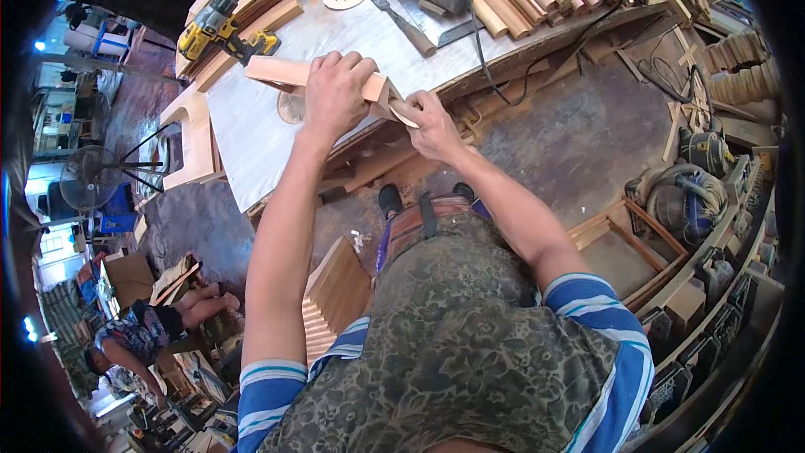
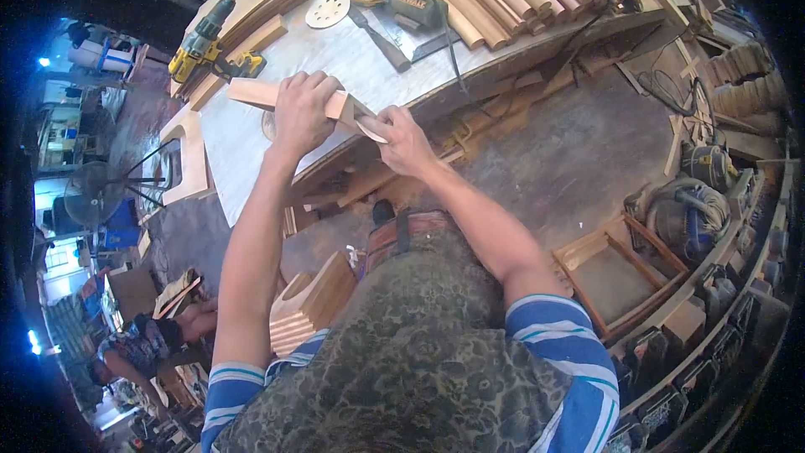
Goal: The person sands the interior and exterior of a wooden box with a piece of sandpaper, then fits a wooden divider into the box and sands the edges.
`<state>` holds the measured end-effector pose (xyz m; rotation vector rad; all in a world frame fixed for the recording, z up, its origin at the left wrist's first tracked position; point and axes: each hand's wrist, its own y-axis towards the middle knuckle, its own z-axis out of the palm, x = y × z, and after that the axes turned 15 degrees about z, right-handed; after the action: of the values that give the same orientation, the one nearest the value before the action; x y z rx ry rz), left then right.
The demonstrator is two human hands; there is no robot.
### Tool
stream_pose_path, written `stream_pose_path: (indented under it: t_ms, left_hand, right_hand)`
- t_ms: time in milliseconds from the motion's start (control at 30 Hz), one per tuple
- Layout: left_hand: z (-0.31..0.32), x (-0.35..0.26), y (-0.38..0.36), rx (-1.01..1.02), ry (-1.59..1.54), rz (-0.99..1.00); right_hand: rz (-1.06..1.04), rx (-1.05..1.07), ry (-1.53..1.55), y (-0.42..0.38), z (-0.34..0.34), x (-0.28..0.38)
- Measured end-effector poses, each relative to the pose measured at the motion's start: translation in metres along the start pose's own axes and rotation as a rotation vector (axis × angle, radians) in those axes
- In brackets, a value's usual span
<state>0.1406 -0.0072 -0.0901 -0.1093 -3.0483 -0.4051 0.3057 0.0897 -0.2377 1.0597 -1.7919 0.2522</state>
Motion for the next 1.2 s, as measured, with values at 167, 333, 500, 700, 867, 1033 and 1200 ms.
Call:
stream_pose_path:
  t_ms: [167,333,500,700,867,1033,1200]
  left_hand:
    - [0.000,0.000,0.002,-0.004,-0.009,-0.025]
    - [0.001,0.001,0.003,-0.005,0.042,-0.026]
    - [0.002,0.002,0.001,-0.023,-0.001,-0.039]
    - [0.000,0.001,0.001,-0.037,-0.009,-0.034]
    - [0.004,0.002,-0.001,-0.017,-0.001,-0.082]
    - [0.003,0.005,0.000,-0.003,0.053,-0.066]
    - [0.000,0.004,0.002,0.017,0.027,-0.069]
  right_hand:
    - [0.015,0.120,-0.035,-0.003,-0.011,-0.005]
    - [0.030,0.171,-0.026,0.008,-0.007,0.005]
    - [0.108,0.218,-0.097,-0.001,-0.013,0.001]
    - [0.145,0.381,0.015,0.010,-0.021,-0.001]
    - [0.250,0.442,0.056,-0.008,-0.020,-0.020]
    - [0.329,0.498,0.124,0.003,-0.040,0.000]
    - [0.509,0.423,0.306,0.000,-0.051,-0.005]
